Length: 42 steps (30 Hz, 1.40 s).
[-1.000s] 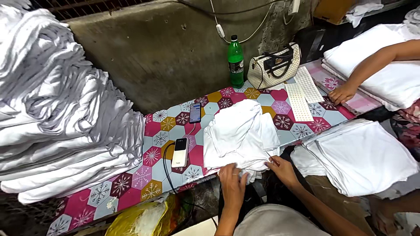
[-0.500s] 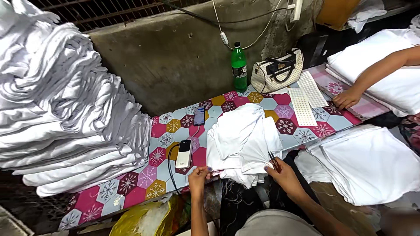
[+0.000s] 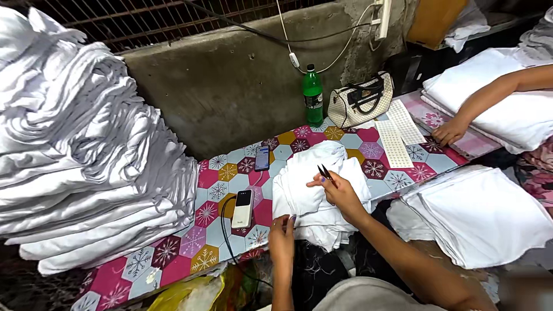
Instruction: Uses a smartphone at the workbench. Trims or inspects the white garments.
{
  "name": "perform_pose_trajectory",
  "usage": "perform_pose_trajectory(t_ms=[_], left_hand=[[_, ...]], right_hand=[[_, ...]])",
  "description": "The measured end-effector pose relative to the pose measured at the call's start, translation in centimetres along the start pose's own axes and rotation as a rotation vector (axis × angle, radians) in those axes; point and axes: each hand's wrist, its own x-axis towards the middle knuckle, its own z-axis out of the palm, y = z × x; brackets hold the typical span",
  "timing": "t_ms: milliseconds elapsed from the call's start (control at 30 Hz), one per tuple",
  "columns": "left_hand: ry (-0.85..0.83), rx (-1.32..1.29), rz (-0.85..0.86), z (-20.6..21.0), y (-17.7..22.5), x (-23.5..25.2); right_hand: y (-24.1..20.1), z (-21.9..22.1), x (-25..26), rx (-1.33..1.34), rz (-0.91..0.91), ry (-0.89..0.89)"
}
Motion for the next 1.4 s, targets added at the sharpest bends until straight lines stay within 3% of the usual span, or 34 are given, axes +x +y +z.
perform_pose_trajectory(t_ms=[133, 233, 300, 367, 433, 500, 567, 767, 900, 1000, 1100, 1200, 1300, 1400], left_hand=[[-0.026, 0.009, 0.085, 5.3, -1.2, 2.9], [0.113, -0.018, 0.013, 3.6, -2.4, 4.6], [0.237, -0.04, 0.09, 2.3, -1.0, 5.7], [0.183, -0.068, 0.329, 2.7, 0.8, 7.9], [-0.042, 0.001, 0.459, 4.5, 1.4, 11.8], [-0.291, 0.225, 0.387, 6.3, 0.8, 15.8], [-0.418, 0.336, 0.262, 6.6, 0.9, 18.3], [-0.457, 0.436, 0.017, 5.7, 3.7, 19.2], [-0.398, 0.269, -0.113, 5.8, 2.3, 20.3], [-0.421, 0.019, -0.174, 5.5, 0.9, 21.1], [-0.443, -0.1, -0.061, 5.9, 0.8, 21.5], [-0.4, -0.132, 0.132, 6.5, 2.2, 21.2], [-0.376, -0.136, 0.315, 5.9, 7.1, 18.3], [-0.53, -0.489, 0.496, 3.9, 13.3, 12.6]], right_hand=[[3.6, -3.7, -3.8, -0.072, 0.152, 0.018], [4.9, -8.4, -6.9, -0.223, 0.242, -0.021], [6.1, -10.5, -8.0, -0.284, 0.302, 0.021], [7.7, -11.0, -7.9, -0.36, 0.304, 0.075], [9.6, -10.7, -6.6, -0.506, 0.238, 0.088], [11.7, -10.5, -5.3, -0.606, 0.187, 0.081], [12.4, -10.7, -4.7, -0.618, 0.166, 0.095], [11.6, -10.1, -3.0, -0.556, 0.076, 0.326], [12.0, -9.3, -1.6, -0.652, 0.189, 0.11], [10.1, -7.5, -5.7, -0.574, 0.204, -0.367], [9.7, -6.4, -9.9, -0.558, 0.173, -0.753], [10.7, -7.3, -11.5, -0.564, 0.173, -0.811], [9.9, -9.2, -12.0, -0.538, 0.197, -0.793], [7.2, -11.4, -11.8, -0.474, 0.082, -0.827]])
